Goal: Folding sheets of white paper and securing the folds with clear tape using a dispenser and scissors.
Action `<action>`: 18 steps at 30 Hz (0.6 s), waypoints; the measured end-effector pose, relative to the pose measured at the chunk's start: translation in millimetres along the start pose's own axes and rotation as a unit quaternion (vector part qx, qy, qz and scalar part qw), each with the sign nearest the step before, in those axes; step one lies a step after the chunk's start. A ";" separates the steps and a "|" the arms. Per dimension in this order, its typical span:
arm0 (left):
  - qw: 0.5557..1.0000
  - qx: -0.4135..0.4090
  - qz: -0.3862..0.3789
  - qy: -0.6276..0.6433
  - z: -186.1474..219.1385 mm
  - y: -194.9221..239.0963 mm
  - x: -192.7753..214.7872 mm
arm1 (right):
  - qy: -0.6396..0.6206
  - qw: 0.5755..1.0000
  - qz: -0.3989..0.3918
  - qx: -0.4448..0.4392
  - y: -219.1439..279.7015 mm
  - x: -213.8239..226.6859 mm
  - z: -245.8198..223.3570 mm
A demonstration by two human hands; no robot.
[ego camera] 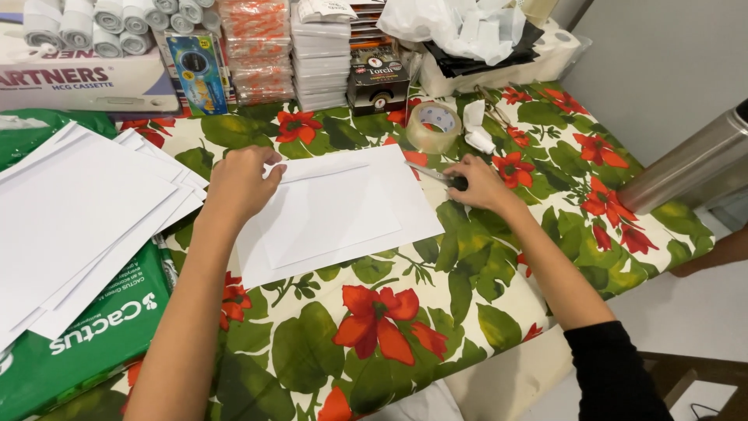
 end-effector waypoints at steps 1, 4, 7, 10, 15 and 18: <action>1.000 0.001 0.002 -0.001 -0.3 -0.6 0.1 | 0.000 1.000 0.001 0.002 -5.4 4.6 -7.4; 1.000 -0.008 -0.010 -0.004 0.6 -1.5 -2.2 | 0.014 0.999 0.030 0.005 -23.6 18.8 -28.1; 1.000 -0.009 -0.011 -0.006 2.9 -1.4 -3.4 | 0.060 0.990 0.126 0.005 -45.4 34.7 -39.5; 1.000 -0.010 -0.004 -0.007 7.7 0.7 1.3 | 0.033 0.995 0.088 -0.043 -74.5 17.2 -10.9; 0.999 -0.041 0.012 0.000 17.6 0.3 8.7 | -0.035 0.991 0.125 -0.028 -76.3 25.8 7.4; 0.998 -0.055 0.021 0.024 27.7 1.4 10.0 | -0.176 0.951 0.221 0.123 -35.0 54.7 -33.9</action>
Point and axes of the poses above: each hand's wrist, its own y-axis away from the middle knuckle, its own x-axis out of the back of the hand, z = x × y, the point moved 7 cm from there along -y, towards the middle knuckle, and after that the axes turned 8 degrees about -y, right-handed, at the moved point
